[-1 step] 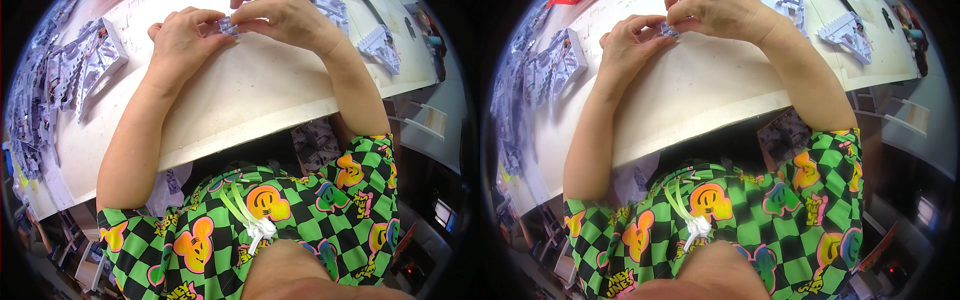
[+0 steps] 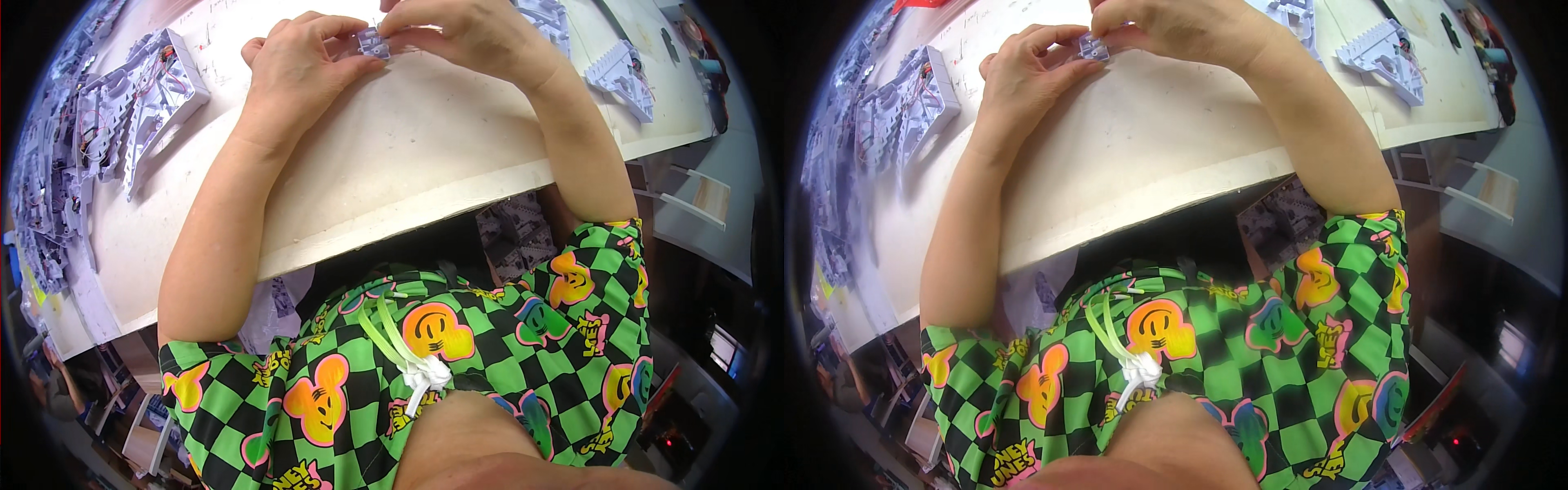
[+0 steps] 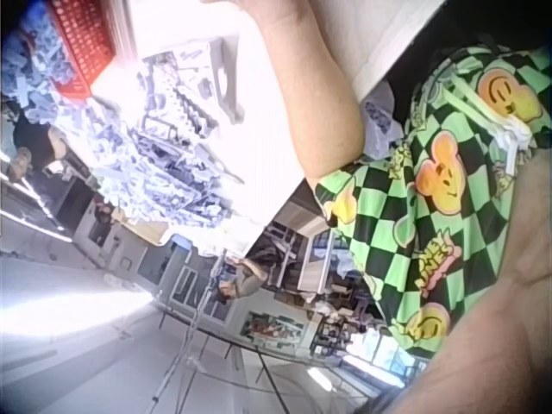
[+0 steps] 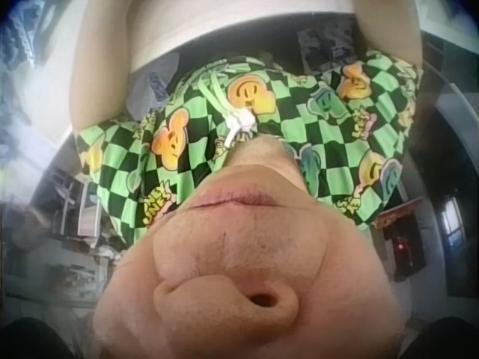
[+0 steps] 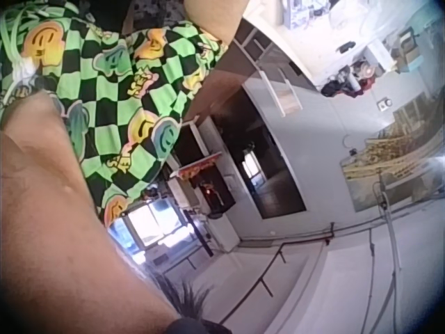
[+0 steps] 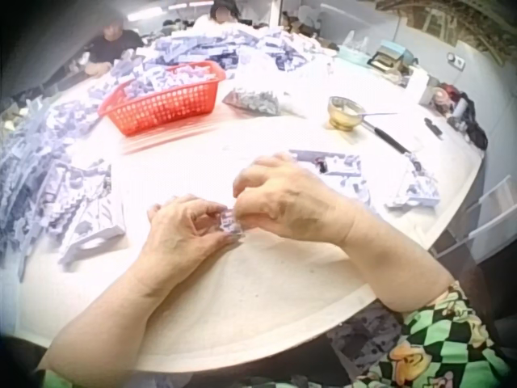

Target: The person retrieves toy components from a cardboard box, places them on a workbench, and fits motors, gears, and wiring into plastic housings by hand before setting them into toy frames.

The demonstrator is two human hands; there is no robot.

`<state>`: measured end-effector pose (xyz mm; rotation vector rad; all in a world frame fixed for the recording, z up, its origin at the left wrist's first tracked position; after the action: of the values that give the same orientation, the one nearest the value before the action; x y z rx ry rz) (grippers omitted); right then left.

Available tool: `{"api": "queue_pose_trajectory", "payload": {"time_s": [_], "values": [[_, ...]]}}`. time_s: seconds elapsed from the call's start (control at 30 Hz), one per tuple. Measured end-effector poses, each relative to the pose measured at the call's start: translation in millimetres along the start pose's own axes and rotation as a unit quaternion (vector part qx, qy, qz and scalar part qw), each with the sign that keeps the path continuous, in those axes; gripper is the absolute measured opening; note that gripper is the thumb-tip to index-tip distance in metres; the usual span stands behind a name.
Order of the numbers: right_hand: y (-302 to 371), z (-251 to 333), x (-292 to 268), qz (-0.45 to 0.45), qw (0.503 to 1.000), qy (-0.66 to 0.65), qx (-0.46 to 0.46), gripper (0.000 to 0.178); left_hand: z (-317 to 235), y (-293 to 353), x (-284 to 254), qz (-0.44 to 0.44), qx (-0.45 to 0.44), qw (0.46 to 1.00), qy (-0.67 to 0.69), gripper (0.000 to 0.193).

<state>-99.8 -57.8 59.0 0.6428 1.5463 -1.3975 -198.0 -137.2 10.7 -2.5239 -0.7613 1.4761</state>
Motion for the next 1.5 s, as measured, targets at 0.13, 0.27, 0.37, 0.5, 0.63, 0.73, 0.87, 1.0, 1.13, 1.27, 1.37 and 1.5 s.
{"api": "queue_pose_trajectory", "payload": {"time_s": [0.13,0.27,0.37,0.5,0.63,0.73,0.87,1.0,1.13,1.27,1.37,1.5], "values": [[-2,5,-2,0.015,1.000,0.017,0.010,0.006,-1,1,-2,0.013,-0.012,1.000,-0.008,0.036],[-6,11,4,0.025,0.999,0.010,-0.017,0.005,-5,0,-5,0.031,-0.009,0.999,-0.034,0.035],[-6,14,9,0.036,0.999,0.028,-0.026,0.007,-5,0,-3,0.034,-0.011,0.998,-0.043,0.034],[-5,14,14,0.046,0.997,0.048,-0.029,0.007,-4,-2,0,0.043,-0.007,0.999,-0.026,0.034],[-8,15,15,0.051,0.998,0.033,-0.013,0.005,1,0,-1,0.026,0.001,0.999,-0.037,0.034],[-3,4,14,0.053,0.998,0.016,0.004,0.004,-2,0,-2,0.017,-0.009,0.999,-0.029,0.034],[-4,3,11,0.038,0.999,-0.026,0.006,0.005,-2,3,-3,0.009,0.002,1.000,-0.024,0.033],[-4,13,6,0.039,0.999,0.016,-0.011,0.005,-4,0,-2,0.009,0.008,1.000,-0.024,0.033],[-6,19,10,0.039,0.997,0.064,-0.033,0.007,-3,2,-3,0.007,0.005,1.000,-0.023,0.032],[-7,21,10,0.039,0.994,0.090,-0.039,0.008,-5,2,-3,0.025,0.000,0.998,-0.052,0.034],[-7,22,11,0.044,0.995,0.082,-0.042,0.009,-4,1,-2,0.026,0.005,0.998,-0.057,0.034],[-9,19,20,0.096,0.992,0.081,-0.031,0.010,-5,0,-1,0.039,-0.004,0.998,-0.045,0.033]]}}
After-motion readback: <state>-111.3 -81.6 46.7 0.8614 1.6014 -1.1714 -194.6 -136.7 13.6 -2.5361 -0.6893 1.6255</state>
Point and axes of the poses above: each hand's wrist, its own y-axis away from the middle knuckle, its own x-axis out of the palm, z = x × y, the point moved 8 cm from there along -y, towards the middle knuckle, and after that the axes turned 1 degree about -x, right-handed, at the moved point
